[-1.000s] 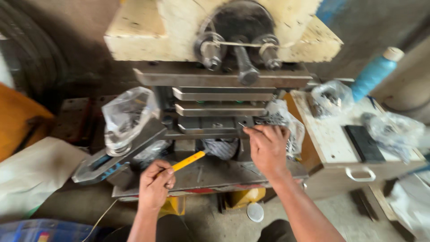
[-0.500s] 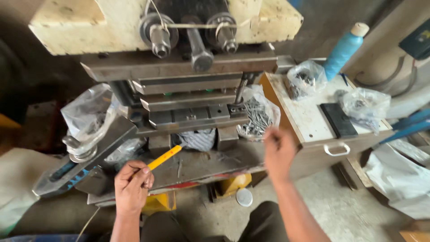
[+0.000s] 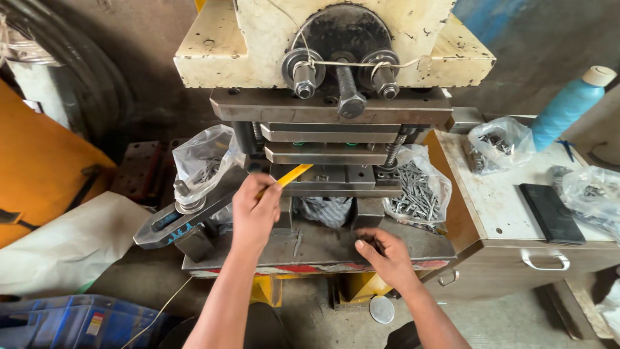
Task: The person uses a yellow utility knife to scrape or adjust parts of a metal press machine. They repeatedly insert the knife into gaps between metal plates and apply pressure while holding the machine steady with the other hand.
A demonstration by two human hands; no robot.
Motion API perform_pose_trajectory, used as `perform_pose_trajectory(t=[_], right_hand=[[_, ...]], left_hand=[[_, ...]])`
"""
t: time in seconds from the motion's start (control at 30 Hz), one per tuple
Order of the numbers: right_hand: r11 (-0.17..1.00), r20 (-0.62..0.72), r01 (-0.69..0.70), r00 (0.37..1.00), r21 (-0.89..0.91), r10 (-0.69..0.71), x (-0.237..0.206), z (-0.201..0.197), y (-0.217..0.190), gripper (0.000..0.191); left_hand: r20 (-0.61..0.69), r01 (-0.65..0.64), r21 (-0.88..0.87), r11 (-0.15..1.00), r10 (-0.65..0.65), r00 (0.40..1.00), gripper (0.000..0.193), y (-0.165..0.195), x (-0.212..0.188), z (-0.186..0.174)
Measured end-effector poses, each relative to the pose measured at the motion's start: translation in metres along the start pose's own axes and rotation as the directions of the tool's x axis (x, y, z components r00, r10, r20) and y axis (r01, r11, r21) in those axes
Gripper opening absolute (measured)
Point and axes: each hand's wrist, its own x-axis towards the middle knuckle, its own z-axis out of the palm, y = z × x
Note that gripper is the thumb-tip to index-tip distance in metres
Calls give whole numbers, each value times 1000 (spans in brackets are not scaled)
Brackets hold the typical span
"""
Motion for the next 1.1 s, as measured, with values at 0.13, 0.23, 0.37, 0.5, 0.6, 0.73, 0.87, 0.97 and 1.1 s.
perform_pose_trajectory(t=[0.13,0.23,0.37,0.5,0.6,0.73,0.87,0.97,1.1], right_hand=[[997,38,21,999,71,-24,0,-2,0,27],[999,50,20,999,43,-22,1,-3,-4,27],[1000,49,-9,999,2,9,2,-2,-9,27],[999,45,47,998,6,-47,2,-1,-10,26],[1000,45,1,999,19,-2,3,-1,-9,26],[999,24,38,999,10,-38,2,-2,-7,22],[998,-11,39,999,-46,-39,0,-4,-4,22],[992,-22,121,992,-36,-122,-4,-3,-4,21],[969,-106,189,973,-157,-207,-11,6,-27,19]], left_hand=[[-3,67,9,998,-67,998,6,2,23,23],[1,126,-33,992,-126,992,4,1,26,31],[-42,215,-123,969,-221,974,6,-1,28,39],[-48,236,-137,962,-244,968,3,-4,31,50],[-95,208,-158,965,-225,970,6,-6,27,58],[-68,176,-140,974,-186,980,5,-6,20,66],[26,156,-71,985,-155,988,4,-7,4,67],[46,184,-37,982,-183,982,5,-10,-18,45],[70,146,-169,975,-136,988,6,-19,-45,-22]])
